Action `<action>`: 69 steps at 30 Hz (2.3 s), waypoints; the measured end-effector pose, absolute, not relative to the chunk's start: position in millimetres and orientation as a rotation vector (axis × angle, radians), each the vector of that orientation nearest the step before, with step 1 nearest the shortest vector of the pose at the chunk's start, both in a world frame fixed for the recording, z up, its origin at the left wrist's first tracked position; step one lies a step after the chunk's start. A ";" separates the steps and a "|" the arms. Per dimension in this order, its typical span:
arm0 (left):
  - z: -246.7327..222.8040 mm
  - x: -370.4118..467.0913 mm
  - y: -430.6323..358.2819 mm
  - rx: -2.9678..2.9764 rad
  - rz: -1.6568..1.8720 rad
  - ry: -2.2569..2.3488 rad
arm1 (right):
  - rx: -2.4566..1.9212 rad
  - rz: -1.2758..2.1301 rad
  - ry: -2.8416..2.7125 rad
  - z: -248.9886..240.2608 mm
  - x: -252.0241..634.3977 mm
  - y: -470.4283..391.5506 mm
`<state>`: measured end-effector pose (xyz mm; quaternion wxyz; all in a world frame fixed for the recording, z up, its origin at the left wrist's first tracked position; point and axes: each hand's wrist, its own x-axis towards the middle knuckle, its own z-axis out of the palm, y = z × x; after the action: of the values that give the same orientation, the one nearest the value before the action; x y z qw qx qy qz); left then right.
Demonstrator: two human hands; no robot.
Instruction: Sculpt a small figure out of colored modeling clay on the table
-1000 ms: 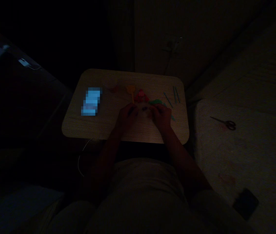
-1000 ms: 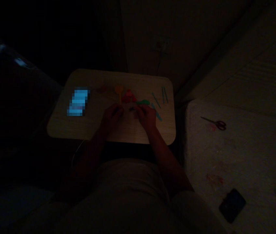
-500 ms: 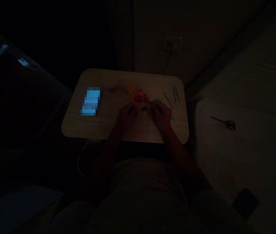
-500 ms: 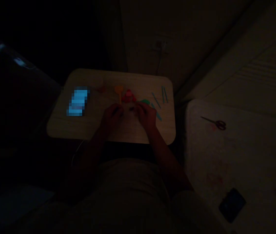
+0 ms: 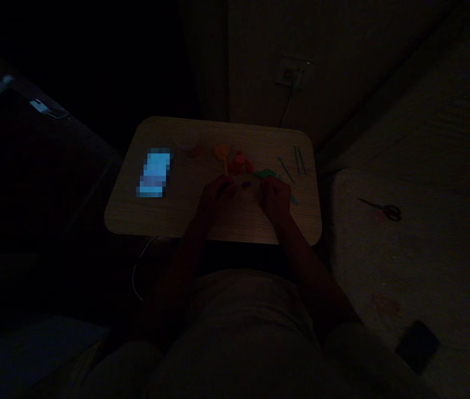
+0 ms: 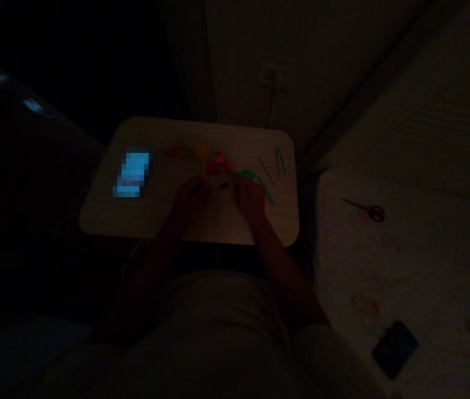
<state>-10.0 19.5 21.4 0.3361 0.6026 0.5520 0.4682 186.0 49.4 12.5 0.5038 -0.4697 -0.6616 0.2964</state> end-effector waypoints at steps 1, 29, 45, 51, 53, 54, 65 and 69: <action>21.3 -9.9 19.4 1.568 1.214 1.438 | -1.126 0.725 -1.587 12.0 185.7 49.8; 26.3 -9.2 17.9 1.588 1.196 1.420 | -1.089 0.908 -1.530 3.1 182.1 51.5; 24.6 -9.1 18.0 1.600 1.210 1.414 | -1.059 0.707 -1.642 4.3 185.2 56.4; 26.2 -9.0 18.2 1.578 1.198 1.421 | -1.035 0.719 -1.641 1.3 185.6 56.1; 26.4 -8.9 17.9 1.579 1.204 1.417 | -1.037 0.757 -1.621 2.7 185.4 55.3; 26.1 -8.9 17.8 1.581 1.208 1.418 | -1.034 0.774 -1.614 4.0 185.3 54.7; 22.1 -9.8 19.0 1.597 1.196 1.425 | -1.078 0.771 -1.576 10.5 183.1 52.3; 22.2 -9.7 18.2 1.593 1.201 1.446 | -1.095 0.800 -1.618 6.7 184.3 53.7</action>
<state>-9.7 18.2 22.2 0.3326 0.6097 0.5535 0.4598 184.3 53.7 6.7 0.4926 -0.4513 -0.6671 0.3297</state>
